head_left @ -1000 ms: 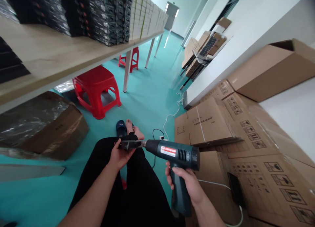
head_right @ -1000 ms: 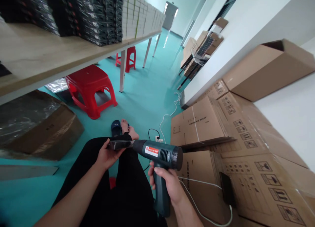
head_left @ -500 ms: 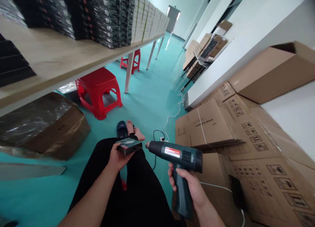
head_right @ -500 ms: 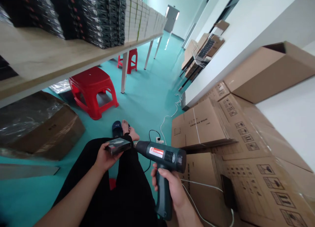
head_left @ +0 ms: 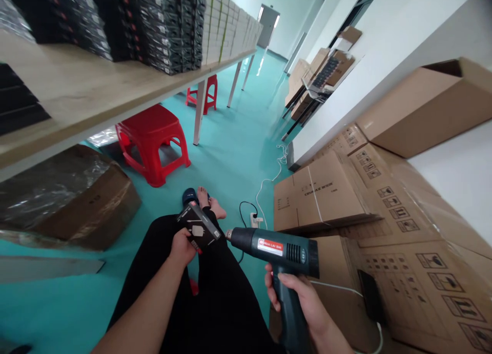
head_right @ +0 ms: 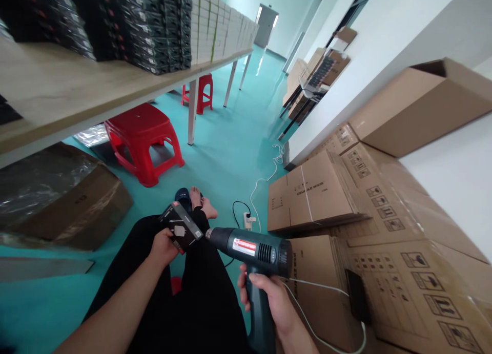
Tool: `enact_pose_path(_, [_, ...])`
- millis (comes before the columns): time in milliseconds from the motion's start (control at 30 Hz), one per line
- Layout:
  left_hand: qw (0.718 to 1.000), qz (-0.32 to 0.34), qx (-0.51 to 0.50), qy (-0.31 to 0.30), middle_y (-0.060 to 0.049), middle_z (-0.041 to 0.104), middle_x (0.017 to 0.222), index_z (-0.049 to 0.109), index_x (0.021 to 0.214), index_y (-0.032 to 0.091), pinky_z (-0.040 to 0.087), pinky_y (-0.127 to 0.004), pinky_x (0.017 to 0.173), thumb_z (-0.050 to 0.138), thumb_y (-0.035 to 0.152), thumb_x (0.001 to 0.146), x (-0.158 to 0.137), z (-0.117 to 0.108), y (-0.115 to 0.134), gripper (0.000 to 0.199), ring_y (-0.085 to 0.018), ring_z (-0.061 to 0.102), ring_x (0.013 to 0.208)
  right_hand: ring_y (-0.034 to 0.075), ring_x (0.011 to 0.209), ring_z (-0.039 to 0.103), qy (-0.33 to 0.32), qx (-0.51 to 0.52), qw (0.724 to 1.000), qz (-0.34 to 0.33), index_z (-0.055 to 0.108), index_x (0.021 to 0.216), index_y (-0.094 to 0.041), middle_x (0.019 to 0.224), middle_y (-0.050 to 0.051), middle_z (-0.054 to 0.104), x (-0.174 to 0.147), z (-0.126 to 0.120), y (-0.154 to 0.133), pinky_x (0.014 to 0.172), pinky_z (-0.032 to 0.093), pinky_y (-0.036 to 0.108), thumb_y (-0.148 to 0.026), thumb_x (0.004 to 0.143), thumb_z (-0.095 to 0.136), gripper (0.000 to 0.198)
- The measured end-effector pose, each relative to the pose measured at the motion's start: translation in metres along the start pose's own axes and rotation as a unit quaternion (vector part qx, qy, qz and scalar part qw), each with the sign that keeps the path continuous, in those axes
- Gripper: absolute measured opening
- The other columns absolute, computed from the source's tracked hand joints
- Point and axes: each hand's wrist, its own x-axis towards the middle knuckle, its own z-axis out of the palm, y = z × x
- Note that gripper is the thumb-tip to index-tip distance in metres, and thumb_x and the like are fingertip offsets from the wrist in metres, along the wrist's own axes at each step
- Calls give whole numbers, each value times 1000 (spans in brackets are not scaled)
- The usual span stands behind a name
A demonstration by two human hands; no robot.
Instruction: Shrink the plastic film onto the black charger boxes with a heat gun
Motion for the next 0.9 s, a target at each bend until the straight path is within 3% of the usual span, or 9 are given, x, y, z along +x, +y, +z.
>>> enact_pose_path(100, [999, 2, 32, -26, -4, 59, 58, 55, 68, 15, 51, -32, 47, 45, 10, 47, 3, -2, -1, 24, -20, 60, 52, 16, 62, 58, 0, -19, 1000, 10, 64, 102, -13, 83, 9, 65, -5, 2, 0, 51, 44, 25, -29, 83, 54, 26])
enact_pose_path(333, [999, -2, 46, -16, -4, 58, 57, 53, 67, 16, 49, -31, 46, 46, 11, 49, 5, -5, -1, 20, -19, 58, 48, 15, 60, 60, -14, -39, 999, 29, 65, 103, -12, 85, 10, 66, -5, 7, 2, 52, 46, 25, -27, 81, 56, 27])
enact_pose_path(667, [996, -27, 80, -35, -5, 60, 59, 54, 69, 15, 53, -38, 54, 47, 13, 51, 9, -10, -5, 19, -23, 61, 55, 15, 64, 60, -44, -53, 997, 25, 64, 105, -11, 88, 11, 66, -5, 20, 8, 56, 46, 26, -24, 81, 56, 28])
enact_pose_path(900, [992, -17, 112, -62, -12, 67, 69, 62, 78, 10, 54, -38, 57, 49, 12, 55, 9, -11, -11, 27, -26, 65, 62, 16, 63, 60, -22, -45, 999, 5, 65, 103, -13, 86, 10, 66, 2, 25, 4, 56, 46, 28, -26, 81, 57, 27])
